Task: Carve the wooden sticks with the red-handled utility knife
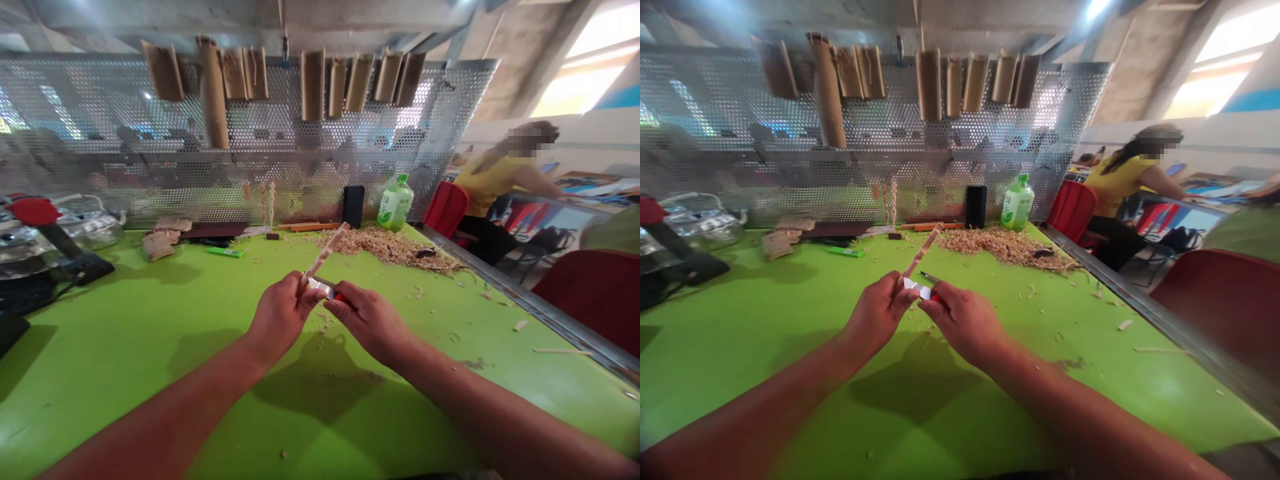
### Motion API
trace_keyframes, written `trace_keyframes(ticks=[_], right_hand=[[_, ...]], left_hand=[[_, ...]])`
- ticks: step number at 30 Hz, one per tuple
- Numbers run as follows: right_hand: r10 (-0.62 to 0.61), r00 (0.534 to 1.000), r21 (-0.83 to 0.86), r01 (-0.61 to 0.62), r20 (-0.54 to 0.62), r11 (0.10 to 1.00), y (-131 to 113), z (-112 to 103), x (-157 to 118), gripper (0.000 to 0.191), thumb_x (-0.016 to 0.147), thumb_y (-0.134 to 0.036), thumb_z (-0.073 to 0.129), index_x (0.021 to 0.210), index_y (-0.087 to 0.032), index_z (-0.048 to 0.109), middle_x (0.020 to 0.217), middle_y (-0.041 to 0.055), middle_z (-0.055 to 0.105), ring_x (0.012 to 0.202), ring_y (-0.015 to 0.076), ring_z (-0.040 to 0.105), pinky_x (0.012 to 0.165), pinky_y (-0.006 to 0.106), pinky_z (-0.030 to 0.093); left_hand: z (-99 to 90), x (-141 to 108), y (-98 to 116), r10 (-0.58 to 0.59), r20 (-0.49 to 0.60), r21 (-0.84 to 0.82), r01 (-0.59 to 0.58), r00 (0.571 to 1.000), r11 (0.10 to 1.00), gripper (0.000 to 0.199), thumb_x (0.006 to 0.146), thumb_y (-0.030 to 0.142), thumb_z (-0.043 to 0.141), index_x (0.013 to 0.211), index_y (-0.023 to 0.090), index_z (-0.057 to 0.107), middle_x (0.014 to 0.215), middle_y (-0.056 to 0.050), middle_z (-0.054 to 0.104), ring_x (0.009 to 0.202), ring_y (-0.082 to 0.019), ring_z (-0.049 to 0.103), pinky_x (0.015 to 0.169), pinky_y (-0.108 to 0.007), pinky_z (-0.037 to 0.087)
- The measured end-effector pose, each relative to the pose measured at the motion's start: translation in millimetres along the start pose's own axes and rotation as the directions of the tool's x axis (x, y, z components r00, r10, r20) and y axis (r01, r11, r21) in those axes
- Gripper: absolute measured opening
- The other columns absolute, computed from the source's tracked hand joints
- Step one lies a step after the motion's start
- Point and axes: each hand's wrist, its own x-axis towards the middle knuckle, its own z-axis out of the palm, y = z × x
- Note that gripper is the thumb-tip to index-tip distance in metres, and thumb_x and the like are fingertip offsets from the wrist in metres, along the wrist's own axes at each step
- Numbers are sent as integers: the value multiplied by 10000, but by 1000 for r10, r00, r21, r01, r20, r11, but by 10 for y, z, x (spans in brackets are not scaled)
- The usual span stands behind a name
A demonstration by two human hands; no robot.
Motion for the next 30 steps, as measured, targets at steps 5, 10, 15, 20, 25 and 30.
trace_keyframes(ticks=[5,10,15,20,25,30], right_hand=[[1,998,-73,-5,-61,997,8,38,-25,370,944,-522,428,775,-207,523,592,-14,538,500,115,426,493,260,219],[-30,992,-175,9,-122,985,13,41,-31,400,949,-539,419,798,-202,571,582,-2,550,489,119,422,487,258,194],[-70,985,-270,26,-156,963,16,35,-49,404,959,-527,405,835,-197,603,601,11,581,495,127,448,491,262,172],[-75,980,-312,15,-182,950,13,43,-70,378,960,-508,416,880,-203,623,615,14,607,498,135,477,484,257,174],[-82,979,-345,12,-189,939,16,59,-56,375,957,-518,427,881,-209,625,623,15,625,500,139,492,487,261,161],[-109,976,-390,28,-188,920,35,45,-36,332,953,-492,457,885,-208,615,704,31,656,573,149,528,514,269,148]], left_hand=[[16,5,12,-47,8,-28,47,999,998,386,902,528,490,723,191,432,602,48,462,536,-100,397,501,-228,270],[20,-3,38,-118,42,-78,121,992,990,381,902,539,482,769,182,491,612,41,491,539,-105,414,487,-224,279],[31,-12,63,-171,67,-127,178,983,976,391,892,560,486,808,180,530,618,37,506,538,-110,428,482,-221,291],[40,-11,76,-181,51,-144,187,982,972,423,876,589,494,777,180,534,598,38,484,532,-107,398,479,-225,277],[57,4,54,-205,58,-133,211,977,968,454,864,620,487,785,179,556,590,36,466,541,-112,390,490,-234,270],[69,7,38,-237,71,-232,247,969,941,467,855,633,491,770,176,533,599,39,423,546,-101,362,497,-235,261]])
